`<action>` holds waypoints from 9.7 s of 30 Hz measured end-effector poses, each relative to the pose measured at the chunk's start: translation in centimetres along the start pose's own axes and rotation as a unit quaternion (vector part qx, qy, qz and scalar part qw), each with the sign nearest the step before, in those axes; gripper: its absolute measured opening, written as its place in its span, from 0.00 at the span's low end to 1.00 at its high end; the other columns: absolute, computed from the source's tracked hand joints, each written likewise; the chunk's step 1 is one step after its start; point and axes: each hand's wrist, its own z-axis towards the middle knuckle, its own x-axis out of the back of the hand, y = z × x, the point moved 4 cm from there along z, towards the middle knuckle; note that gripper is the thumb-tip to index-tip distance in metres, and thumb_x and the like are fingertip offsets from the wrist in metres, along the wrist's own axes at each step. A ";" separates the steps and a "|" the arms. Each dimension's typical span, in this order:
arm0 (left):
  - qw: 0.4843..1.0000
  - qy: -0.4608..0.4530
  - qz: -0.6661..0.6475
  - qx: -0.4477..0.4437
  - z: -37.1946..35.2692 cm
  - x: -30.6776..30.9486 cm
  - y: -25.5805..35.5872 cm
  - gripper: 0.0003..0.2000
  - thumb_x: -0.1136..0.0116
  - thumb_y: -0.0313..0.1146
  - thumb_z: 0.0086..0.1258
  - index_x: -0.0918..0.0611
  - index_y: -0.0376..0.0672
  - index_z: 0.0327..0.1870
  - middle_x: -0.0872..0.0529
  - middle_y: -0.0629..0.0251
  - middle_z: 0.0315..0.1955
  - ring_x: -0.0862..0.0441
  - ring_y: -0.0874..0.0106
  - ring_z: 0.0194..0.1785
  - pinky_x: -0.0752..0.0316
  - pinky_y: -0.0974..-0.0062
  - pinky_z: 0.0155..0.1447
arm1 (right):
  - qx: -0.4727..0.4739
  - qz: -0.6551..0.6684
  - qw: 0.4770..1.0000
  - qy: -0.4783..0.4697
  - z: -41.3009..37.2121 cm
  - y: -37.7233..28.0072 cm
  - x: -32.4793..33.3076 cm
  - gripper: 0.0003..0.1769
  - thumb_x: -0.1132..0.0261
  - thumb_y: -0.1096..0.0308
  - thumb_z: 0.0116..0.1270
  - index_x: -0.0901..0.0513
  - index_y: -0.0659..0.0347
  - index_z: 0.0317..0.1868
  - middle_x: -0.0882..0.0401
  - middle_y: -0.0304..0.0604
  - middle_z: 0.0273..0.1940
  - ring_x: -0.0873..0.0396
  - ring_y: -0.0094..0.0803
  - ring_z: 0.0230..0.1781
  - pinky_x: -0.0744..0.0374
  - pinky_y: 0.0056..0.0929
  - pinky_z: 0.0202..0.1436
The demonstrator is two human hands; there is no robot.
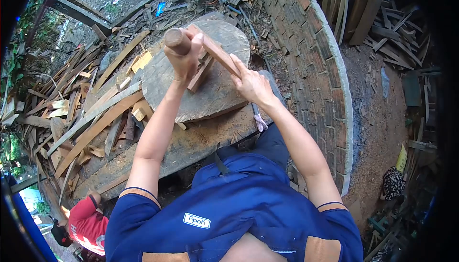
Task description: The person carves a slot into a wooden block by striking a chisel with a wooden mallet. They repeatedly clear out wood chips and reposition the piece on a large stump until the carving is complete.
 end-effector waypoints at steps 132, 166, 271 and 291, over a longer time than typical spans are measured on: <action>0.974 0.099 -0.162 0.120 2.3 2.0 -0.4 0.07 0.40 0.22 0.65 0.28 0.42 0.31 0.30 0.72 0.15 0.33 0.81 0.15 0.36 0.79 0.21 | -0.007 0.004 1.000 -0.026 0.6 -0.2 0.2 0.36 0.42 0.54 0.71 0.44 0.36 0.77 0.17 0.62 0.48 0.18 0.62 0.49 0.22 0.55 0.56; 0.998 0.014 0.046 -0.030 0.5 -2.3 0.6 0.03 0.35 0.24 0.60 0.18 0.38 0.32 0.14 0.64 0.24 0.17 0.77 0.24 0.22 0.79 0.27 | -0.003 0.023 0.999 -0.027 0.7 -0.1 -0.4 0.37 0.42 0.57 0.71 0.46 0.41 0.78 0.17 0.63 0.46 0.19 0.62 0.49 0.22 0.55 0.55; 0.991 -0.030 0.123 -0.037 2.4 -4.5 -0.6 0.09 0.33 0.29 0.59 0.15 0.37 0.38 0.10 0.60 0.29 0.12 0.72 0.33 0.18 0.73 0.39 | 0.252 0.221 0.905 0.264 -7.4 -8.2 14.5 0.33 0.39 0.63 0.70 0.37 0.46 0.75 0.16 0.59 0.52 0.14 0.52 0.47 0.18 0.47 0.53; 0.994 0.027 -0.077 0.073 4.8 0.8 -1.5 0.07 0.36 0.25 0.61 0.23 0.42 0.27 0.22 0.69 0.17 0.25 0.81 0.18 0.28 0.81 0.21 | -0.020 0.345 0.938 0.028 -0.7 -2.0 8.6 0.38 0.43 0.60 0.70 0.43 0.56 0.78 0.21 0.55 0.51 0.28 0.22 0.21 0.25 0.20 0.18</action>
